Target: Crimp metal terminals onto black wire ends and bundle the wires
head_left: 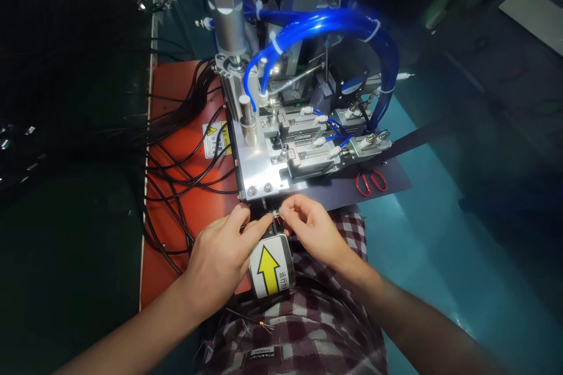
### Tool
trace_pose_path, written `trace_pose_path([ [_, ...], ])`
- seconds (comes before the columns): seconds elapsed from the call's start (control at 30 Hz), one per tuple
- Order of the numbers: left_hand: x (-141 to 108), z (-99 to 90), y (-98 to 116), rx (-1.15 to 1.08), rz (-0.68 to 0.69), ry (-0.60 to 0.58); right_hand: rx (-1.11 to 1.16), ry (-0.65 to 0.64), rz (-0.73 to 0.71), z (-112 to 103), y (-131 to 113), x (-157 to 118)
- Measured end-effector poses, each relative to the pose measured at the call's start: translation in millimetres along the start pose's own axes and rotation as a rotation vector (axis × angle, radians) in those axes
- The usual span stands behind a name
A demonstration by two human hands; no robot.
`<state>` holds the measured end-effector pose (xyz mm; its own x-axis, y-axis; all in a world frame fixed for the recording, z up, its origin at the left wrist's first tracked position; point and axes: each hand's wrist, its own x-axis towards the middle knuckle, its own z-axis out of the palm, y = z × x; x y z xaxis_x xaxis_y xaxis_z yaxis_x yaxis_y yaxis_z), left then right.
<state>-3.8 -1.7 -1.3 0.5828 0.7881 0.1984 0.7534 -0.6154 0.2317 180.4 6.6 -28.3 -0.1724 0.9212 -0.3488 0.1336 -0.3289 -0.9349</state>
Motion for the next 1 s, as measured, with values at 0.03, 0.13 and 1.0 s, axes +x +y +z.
trace_pose_path([
  [0.03, 0, 0.4, 0, 0.007, 0.001, 0.001, -0.010, 0.009, 0.002, 1, -1, 0],
  [0.13, 0, 0.6, 1, 0.025, 0.005, 0.005, -0.090, 0.062, -0.003, 4, -4, -2],
  [1.0, 0, 0.6, 0, -0.035, -0.008, 0.026, -0.095, 0.131, -0.049, 6, 2, 0],
])
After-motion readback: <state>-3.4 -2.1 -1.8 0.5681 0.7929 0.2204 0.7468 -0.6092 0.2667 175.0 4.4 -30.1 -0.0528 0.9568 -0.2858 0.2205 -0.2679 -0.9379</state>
